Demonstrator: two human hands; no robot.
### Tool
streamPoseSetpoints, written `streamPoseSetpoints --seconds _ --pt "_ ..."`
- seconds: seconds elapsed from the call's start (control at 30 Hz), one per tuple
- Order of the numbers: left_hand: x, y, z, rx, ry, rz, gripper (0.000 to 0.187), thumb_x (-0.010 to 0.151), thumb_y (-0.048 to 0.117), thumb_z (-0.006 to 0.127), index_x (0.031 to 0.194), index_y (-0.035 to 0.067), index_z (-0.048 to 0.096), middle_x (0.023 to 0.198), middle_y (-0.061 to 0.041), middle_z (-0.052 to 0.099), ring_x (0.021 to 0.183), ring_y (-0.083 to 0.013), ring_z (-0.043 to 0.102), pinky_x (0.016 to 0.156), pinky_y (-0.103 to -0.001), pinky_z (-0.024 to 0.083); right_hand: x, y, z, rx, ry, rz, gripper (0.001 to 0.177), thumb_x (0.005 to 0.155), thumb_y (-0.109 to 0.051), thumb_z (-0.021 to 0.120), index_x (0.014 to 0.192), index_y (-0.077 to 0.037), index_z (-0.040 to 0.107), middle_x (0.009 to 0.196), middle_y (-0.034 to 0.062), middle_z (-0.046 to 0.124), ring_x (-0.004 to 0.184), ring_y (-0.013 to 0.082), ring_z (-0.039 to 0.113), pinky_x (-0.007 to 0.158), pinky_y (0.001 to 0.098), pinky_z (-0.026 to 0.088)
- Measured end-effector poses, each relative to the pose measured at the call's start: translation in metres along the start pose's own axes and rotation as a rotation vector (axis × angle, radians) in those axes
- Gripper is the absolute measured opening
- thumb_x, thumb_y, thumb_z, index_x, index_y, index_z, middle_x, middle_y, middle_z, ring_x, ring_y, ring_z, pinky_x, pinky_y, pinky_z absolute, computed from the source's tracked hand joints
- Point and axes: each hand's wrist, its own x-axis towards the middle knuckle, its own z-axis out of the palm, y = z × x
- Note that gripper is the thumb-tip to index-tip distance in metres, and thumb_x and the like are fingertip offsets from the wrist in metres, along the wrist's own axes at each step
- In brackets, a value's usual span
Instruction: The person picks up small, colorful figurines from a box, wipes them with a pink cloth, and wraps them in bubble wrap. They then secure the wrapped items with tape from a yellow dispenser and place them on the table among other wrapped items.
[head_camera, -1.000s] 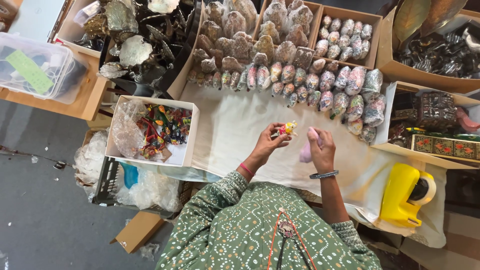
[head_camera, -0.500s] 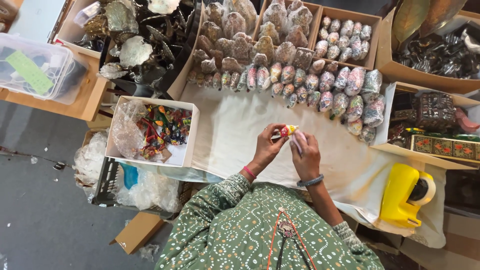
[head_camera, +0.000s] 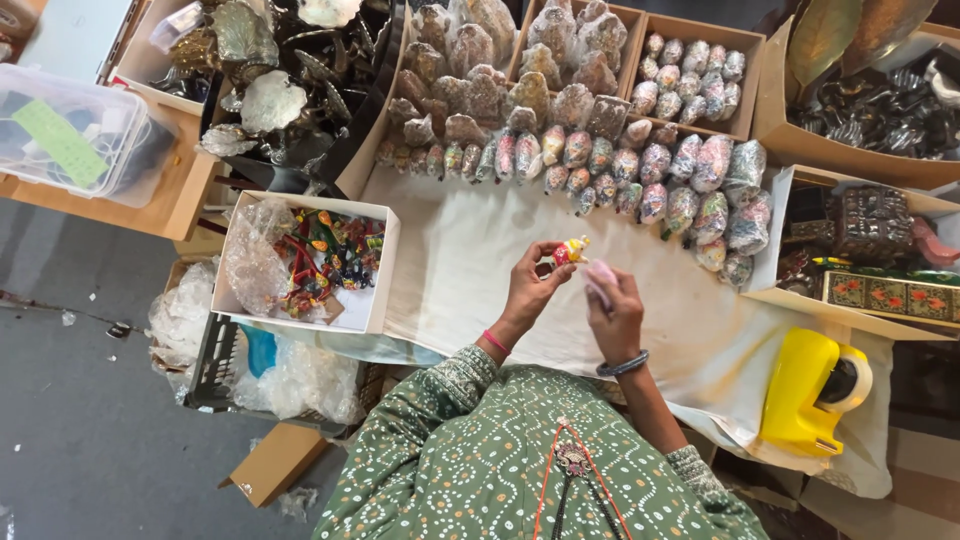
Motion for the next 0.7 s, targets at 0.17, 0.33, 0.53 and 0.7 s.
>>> streamPoseSetpoints --seconds 0.17,0.33,0.53,0.7 --pt "0.002 -0.01 0.001 -0.287 -0.057 -0.073 0.043 0.092 0.013 0.078 0.129 0.003 0.059 0.119 -0.005 0.065 0.099 -0.0125 0.07 0.086 -0.026 0.063 0.015 -0.003 -0.005 0.139 0.12 0.13 0.028 0.099 -0.004 0.068 0.127 -0.004 0.071 0.122 0.0155 0.065 0.109 0.0257 0.067 0.093 0.0343 0.054" --pt "-0.002 -0.012 0.006 -0.081 -0.055 0.008 0.042 0.091 0.011 0.08 0.128 0.002 0.061 0.12 -0.005 0.067 0.098 -0.0116 0.068 0.08 -0.024 0.057 0.021 -0.007 0.006 0.124 0.007 0.174 0.029 0.096 -0.007 0.071 0.125 -0.002 0.07 0.116 0.0141 0.066 0.103 0.0232 0.068 0.087 0.0326 0.055" --pt "0.002 -0.013 -0.001 0.043 0.013 0.061 0.039 0.094 0.009 0.078 0.129 0.001 0.063 0.118 -0.007 0.07 0.096 -0.0141 0.071 0.08 -0.027 0.058 0.008 -0.015 0.001 -0.188 0.072 -0.085 0.032 0.093 -0.004 0.072 0.125 -0.004 0.073 0.118 0.0139 0.067 0.103 0.0285 0.066 0.088 0.0364 0.054" --pt "0.008 -0.016 -0.008 -0.408 -0.061 -0.18 0.038 0.102 0.021 0.064 0.134 0.002 0.056 0.119 -0.006 0.07 0.099 -0.0151 0.073 0.086 -0.032 0.062 0.002 0.033 0.002 0.332 0.125 0.376 0.033 0.097 -0.002 0.068 0.129 -0.007 0.073 0.121 0.0061 0.066 0.098 0.014 0.063 0.08 0.0287 0.052"
